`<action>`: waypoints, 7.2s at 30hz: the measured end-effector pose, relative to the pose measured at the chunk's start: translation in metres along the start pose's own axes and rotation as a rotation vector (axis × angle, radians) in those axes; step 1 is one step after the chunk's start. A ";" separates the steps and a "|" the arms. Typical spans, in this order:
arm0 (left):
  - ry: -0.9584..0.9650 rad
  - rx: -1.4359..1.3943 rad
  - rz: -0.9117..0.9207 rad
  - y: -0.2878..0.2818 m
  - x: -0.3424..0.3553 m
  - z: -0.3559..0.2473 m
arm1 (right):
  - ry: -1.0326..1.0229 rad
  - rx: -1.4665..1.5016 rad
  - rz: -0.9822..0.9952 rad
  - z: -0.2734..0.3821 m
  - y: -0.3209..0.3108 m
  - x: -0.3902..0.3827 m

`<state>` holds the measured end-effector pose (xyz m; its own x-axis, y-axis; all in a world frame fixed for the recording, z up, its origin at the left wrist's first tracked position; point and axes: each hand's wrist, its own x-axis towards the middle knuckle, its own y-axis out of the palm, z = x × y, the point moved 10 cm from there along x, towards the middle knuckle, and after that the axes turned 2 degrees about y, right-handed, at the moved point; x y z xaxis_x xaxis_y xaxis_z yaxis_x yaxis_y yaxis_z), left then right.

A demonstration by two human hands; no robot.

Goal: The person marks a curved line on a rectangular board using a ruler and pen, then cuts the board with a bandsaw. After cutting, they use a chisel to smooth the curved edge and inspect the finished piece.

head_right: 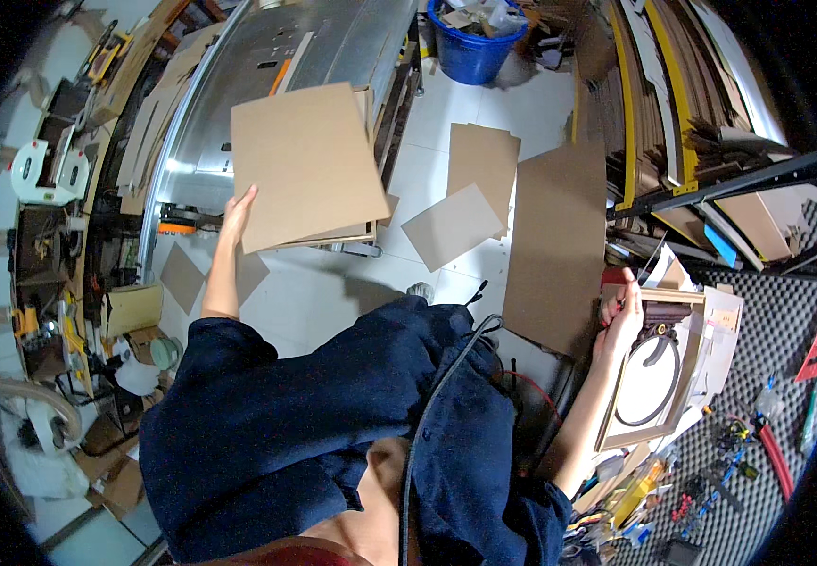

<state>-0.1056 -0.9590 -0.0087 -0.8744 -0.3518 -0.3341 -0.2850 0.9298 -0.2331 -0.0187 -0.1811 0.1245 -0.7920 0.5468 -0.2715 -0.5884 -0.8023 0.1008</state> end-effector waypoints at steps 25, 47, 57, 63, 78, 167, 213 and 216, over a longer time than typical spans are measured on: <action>0.492 1.287 -0.236 0.066 0.070 0.015 | -0.144 -0.102 -0.898 -0.121 -0.186 -0.189; 0.957 0.417 1.167 0.725 -0.436 -0.118 | 0.398 -0.223 -1.082 -0.245 -0.497 -0.227; 1.046 0.573 1.398 0.799 -0.511 -0.056 | 0.148 -0.388 -1.217 -0.192 -0.547 -0.208; 1.120 0.679 1.449 0.810 -0.532 -0.038 | 0.231 -0.132 -1.583 -0.252 -0.531 -0.338; 1.822 0.401 1.750 0.922 -0.779 -0.061 | 0.709 -0.253 -2.105 -0.341 -0.529 -0.608; 0.050 0.823 1.996 0.866 -0.932 0.252 | 0.876 -0.403 -1.536 -0.289 -0.766 -0.526; -0.678 -0.162 2.458 0.719 -0.793 -0.176 | -0.040 -0.051 -1.140 0.024 -0.299 -0.292; -0.527 -0.164 2.502 0.710 -0.762 -0.191 | -0.101 -0.116 -1.125 0.029 -0.279 -0.272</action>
<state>0.2833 -0.0105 0.2547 0.5646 0.8119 0.1487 0.5043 -0.4819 0.7166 0.3558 -0.0994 0.1980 0.1640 0.9838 -0.0729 -0.9596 0.1420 -0.2427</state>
